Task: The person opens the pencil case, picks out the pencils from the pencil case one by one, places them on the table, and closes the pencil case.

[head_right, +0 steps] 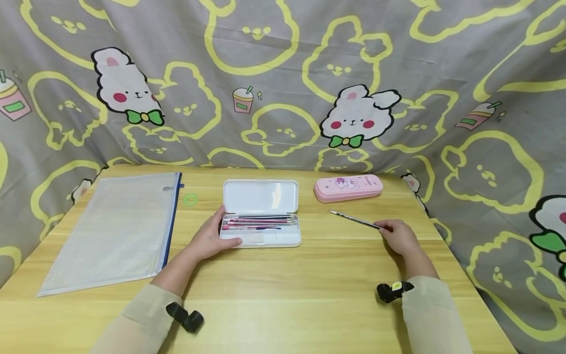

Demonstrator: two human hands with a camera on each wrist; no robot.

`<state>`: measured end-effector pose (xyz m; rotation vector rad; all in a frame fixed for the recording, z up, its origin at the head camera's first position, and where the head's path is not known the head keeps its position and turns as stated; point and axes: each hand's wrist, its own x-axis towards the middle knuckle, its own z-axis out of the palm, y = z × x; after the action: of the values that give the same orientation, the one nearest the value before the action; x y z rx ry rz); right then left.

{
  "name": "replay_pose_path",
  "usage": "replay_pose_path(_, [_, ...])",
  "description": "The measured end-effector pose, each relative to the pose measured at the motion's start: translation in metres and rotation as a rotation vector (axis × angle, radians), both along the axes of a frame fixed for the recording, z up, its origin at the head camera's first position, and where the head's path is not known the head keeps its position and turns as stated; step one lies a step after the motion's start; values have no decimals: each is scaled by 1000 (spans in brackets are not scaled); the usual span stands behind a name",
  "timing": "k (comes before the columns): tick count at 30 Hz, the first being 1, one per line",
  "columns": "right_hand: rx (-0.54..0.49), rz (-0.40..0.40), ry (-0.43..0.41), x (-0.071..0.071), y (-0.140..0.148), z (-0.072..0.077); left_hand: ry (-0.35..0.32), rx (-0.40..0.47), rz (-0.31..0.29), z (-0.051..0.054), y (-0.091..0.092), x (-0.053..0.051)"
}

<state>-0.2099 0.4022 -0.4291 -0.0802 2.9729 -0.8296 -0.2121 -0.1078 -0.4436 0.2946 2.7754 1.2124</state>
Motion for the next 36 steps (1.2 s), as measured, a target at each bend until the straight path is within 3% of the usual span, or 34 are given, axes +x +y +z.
replay_pose_path(9, [-24, -25, 26, 4, -5, 0, 6, -13, -6, -2, -1, -1])
replay_pose_path(16, [-113, -96, 75, 5, -40, 7, -2, -7, 2, -1, -1, 0])
replay_pose_path(22, [-159, -10, 151, -4, -89, 9, 2, -6, 3, -2, 0, -1])
replay_pose_path(36, [-241, 225, 115, -19, -190, 19, 3, 3, 6, -1, 1, 0])
